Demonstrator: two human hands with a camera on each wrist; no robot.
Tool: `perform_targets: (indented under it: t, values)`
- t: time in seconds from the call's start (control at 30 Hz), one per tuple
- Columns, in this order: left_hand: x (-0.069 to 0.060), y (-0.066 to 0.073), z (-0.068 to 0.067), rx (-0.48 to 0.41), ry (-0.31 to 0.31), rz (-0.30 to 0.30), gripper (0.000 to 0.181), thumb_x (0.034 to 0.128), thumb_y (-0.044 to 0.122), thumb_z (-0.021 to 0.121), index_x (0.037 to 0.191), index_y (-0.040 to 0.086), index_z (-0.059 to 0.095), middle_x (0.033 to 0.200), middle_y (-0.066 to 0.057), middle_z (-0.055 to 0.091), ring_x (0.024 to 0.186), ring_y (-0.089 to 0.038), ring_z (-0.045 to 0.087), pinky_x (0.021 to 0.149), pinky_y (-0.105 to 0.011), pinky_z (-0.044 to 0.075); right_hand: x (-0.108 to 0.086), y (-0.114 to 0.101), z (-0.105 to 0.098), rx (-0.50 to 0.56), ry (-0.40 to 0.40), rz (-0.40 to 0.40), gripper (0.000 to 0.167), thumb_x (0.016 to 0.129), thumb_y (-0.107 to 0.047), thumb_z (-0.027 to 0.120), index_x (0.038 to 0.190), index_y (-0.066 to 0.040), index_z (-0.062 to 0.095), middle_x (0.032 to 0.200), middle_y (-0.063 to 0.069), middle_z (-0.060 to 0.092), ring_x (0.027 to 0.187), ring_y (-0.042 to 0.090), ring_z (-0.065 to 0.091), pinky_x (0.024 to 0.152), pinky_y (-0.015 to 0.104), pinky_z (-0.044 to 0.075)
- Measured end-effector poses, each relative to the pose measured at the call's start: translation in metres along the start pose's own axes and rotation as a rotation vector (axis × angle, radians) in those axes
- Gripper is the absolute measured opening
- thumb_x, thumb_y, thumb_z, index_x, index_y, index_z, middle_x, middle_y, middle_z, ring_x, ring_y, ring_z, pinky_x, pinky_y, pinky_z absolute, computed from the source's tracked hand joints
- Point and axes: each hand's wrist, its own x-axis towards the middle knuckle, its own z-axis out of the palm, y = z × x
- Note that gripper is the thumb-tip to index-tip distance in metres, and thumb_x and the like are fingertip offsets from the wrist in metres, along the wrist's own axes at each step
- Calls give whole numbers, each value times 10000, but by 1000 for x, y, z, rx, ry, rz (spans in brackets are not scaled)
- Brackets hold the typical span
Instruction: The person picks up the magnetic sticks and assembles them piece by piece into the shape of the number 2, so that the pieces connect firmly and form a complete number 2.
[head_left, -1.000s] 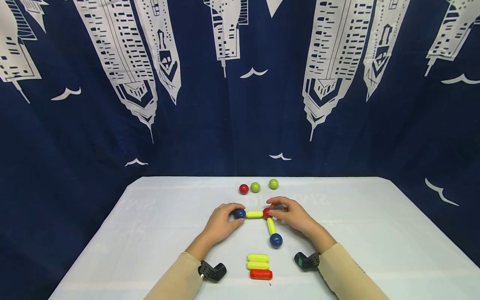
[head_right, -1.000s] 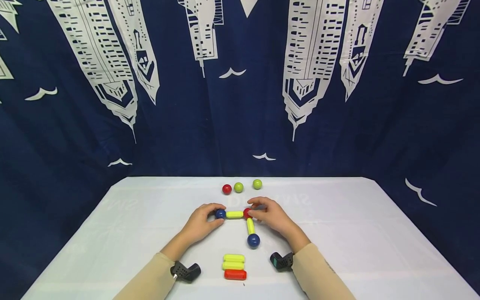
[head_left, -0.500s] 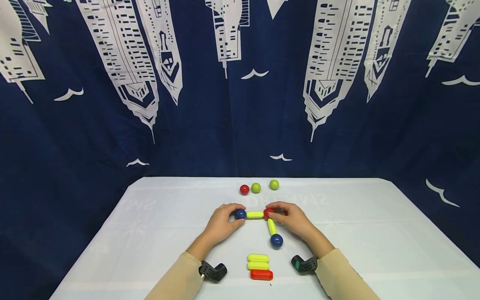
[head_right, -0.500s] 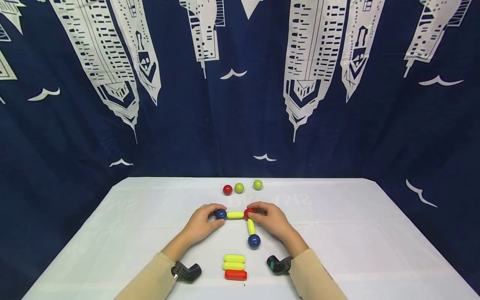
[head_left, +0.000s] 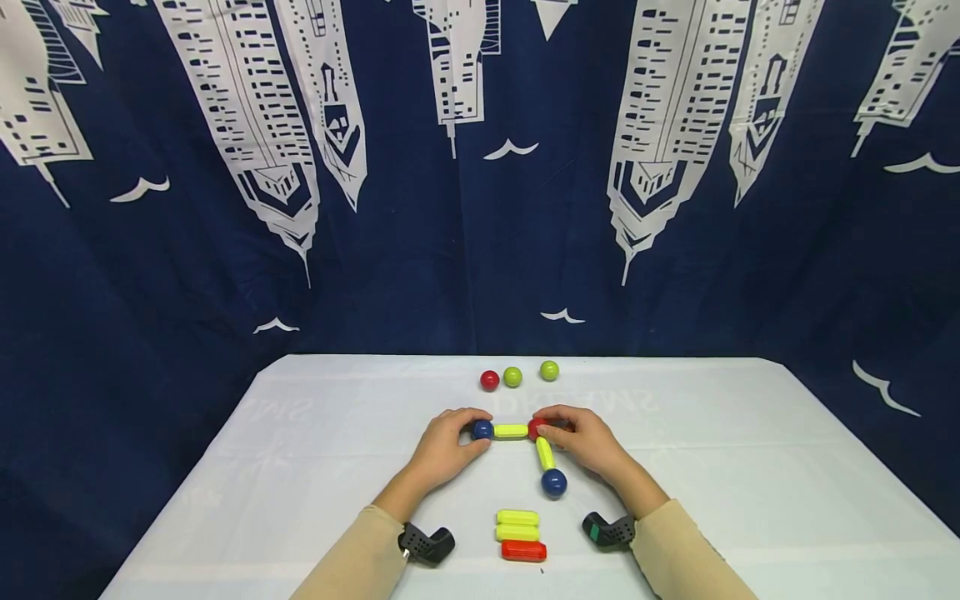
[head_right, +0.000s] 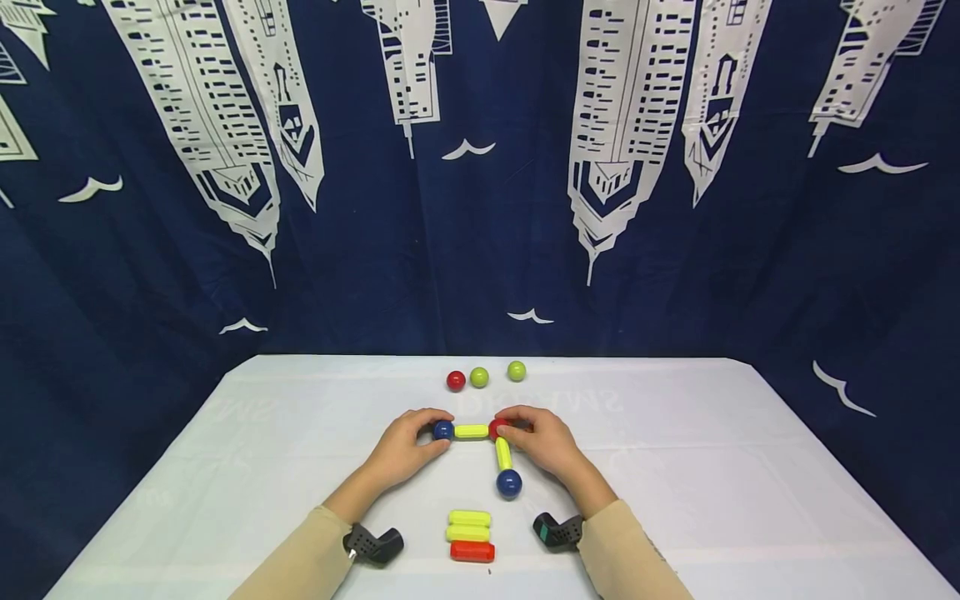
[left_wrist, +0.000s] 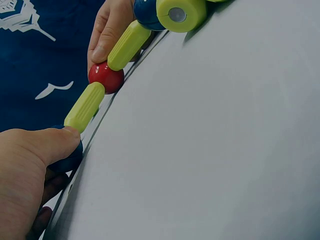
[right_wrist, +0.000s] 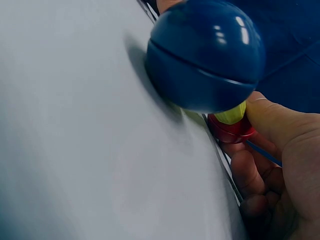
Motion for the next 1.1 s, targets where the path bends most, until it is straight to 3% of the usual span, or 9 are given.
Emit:
perform_targets:
  t: [0.6,0.73,0.87,1.1]
  values:
    - [0,1,0,2,2,-3,330,883,213,755,1205,186,686,1188,-11,725,1074,-208,623,968,-426,497,1,1,3,-12,8,41,271,925,-320,708,1169,-202,715,1118,4,713,859,155,548,745,263,466]
    - [-1,1,0,3,5,-5,333,877,212,759,1202,185,688,1179,-13,728,1064,-210,625,958,-424,494,-1,1,2,34,6,32,290,931,-295,704,1193,-171,700,1131,34,706,833,153,560,712,245,496]
    - [0,0,1,1,5,-10,336,878,216,759,1205,189,687,1182,-11,728,1067,-211,625,961,-424,491,-7,0,-1,108,1,8,308,940,-242,695,1228,-136,666,1088,80,667,749,152,554,633,222,502]
    - [1,-1,2,-2,4,-12,332,884,219,755,1208,193,686,1194,-9,724,1075,-207,621,970,-427,493,-31,-6,-7,162,-34,-38,269,939,-226,698,1197,-166,649,993,79,570,658,123,507,586,215,447]
